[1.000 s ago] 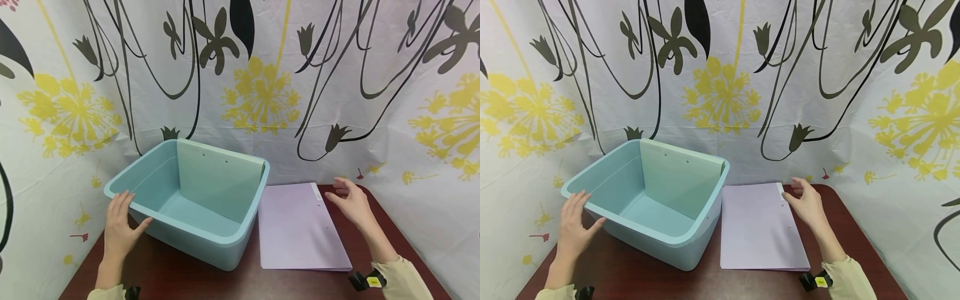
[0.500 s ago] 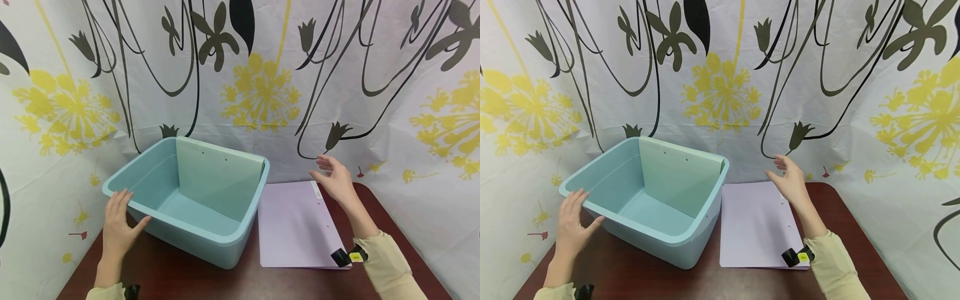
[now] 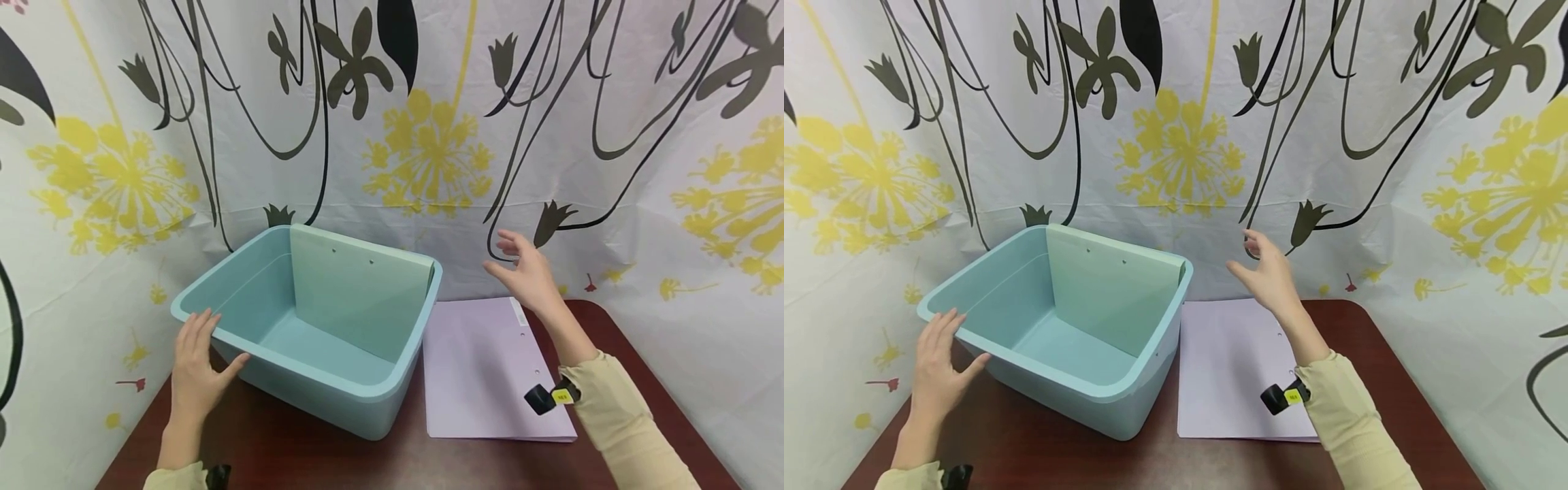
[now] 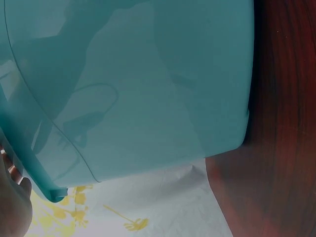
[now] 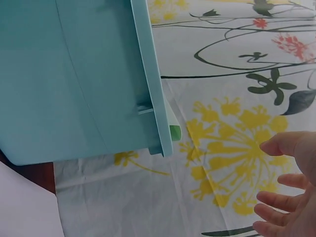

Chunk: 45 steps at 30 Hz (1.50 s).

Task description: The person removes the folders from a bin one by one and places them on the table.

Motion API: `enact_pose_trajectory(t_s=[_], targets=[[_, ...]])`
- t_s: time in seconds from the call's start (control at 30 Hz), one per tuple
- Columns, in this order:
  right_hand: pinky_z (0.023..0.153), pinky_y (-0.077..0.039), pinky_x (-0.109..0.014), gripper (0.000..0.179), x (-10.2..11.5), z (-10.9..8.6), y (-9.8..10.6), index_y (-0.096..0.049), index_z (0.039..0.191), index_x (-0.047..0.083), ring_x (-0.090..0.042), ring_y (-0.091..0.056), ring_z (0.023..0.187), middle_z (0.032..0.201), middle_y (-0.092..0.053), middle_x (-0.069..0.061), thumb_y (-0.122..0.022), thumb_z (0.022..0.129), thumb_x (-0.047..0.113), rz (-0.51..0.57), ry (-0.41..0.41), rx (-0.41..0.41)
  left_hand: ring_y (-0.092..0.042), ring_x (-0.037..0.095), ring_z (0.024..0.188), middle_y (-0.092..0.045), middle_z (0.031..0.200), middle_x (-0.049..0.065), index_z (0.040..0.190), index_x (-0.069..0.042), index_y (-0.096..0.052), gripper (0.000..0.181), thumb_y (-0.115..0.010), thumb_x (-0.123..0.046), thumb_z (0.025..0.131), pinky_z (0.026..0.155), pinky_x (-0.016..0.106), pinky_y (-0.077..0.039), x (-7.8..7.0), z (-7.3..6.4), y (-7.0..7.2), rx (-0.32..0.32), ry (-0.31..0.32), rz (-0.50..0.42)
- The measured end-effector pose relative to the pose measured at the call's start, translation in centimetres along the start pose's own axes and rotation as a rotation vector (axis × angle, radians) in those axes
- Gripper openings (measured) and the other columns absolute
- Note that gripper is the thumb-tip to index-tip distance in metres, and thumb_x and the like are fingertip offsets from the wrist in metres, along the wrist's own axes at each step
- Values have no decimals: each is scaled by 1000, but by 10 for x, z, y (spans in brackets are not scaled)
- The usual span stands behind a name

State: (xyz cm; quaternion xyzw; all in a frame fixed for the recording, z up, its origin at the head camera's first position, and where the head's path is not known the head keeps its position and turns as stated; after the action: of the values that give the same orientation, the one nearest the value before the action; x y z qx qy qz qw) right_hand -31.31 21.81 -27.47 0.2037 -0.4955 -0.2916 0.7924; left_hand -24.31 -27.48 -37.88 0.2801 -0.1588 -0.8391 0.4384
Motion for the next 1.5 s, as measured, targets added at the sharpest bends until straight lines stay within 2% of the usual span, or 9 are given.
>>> enact_pose_trajectory(t_s=[0.3, 0.7, 0.93, 1.27, 1.5], targets=[[95, -36, -50, 55, 14, 14, -16, -42, 132, 2, -36, -47, 114, 123, -52, -23, -64, 84, 17, -6, 76, 58, -25, 42, 129, -41, 132, 25, 127, 4, -46, 93, -51, -72, 73, 107, 52, -15, -1, 1, 0, 6, 1, -2], [94, -37, -46, 56, 29, 26, -43, -44, 131, -1, -32, -45, 115, 127, -48, -20, -65, 82, 15, -42, 206, 79, -24, 40, 130, -40, 133, 25, 128, 4, -45, 93, -50, -71, 74, 107, 51, -14, 0, 0, 2, 17, 0, 8], [95, -34, -50, 58, 31, 33, -54, -40, 134, 2, -33, -42, 119, 130, -46, -19, -64, 83, 18, -21, 213, 113, -26, 42, 128, -41, 131, 26, 126, 6, -46, 93, -48, -72, 74, 107, 51, -14, -2, 0, 2, 3, -17, 13], [98, -33, -48, 63, 30, 36, -74, -41, 134, 2, -32, -40, 122, 132, -45, -17, -67, 81, 24, -33, 193, 165, -25, 42, 128, -41, 132, 25, 126, 5, -46, 93, -48, -72, 74, 107, 52, -15, -3, -1, 1, 6, -16, 8], [100, -32, -47, 66, 30, 38, -90, -39, 135, 2, -31, -38, 124, 134, -43, -17, -68, 80, 26, 9, 220, 207, -26, 43, 127, -41, 131, 26, 126, 5, -46, 93, -48, -72, 74, 107, 51, -15, -1, -1, 0, -6, -21, 3]])
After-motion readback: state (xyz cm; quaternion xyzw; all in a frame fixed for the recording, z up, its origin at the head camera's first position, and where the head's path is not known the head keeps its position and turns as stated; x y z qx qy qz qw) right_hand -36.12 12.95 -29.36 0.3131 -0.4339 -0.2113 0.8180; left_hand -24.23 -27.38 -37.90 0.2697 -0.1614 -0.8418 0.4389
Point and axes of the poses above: each hand's wrist, its own z-axis towards the middle knuckle, its own y-axis out of the back of the hand, x = y × z, the point moved 5 cm from there along z, towards the middle knuckle
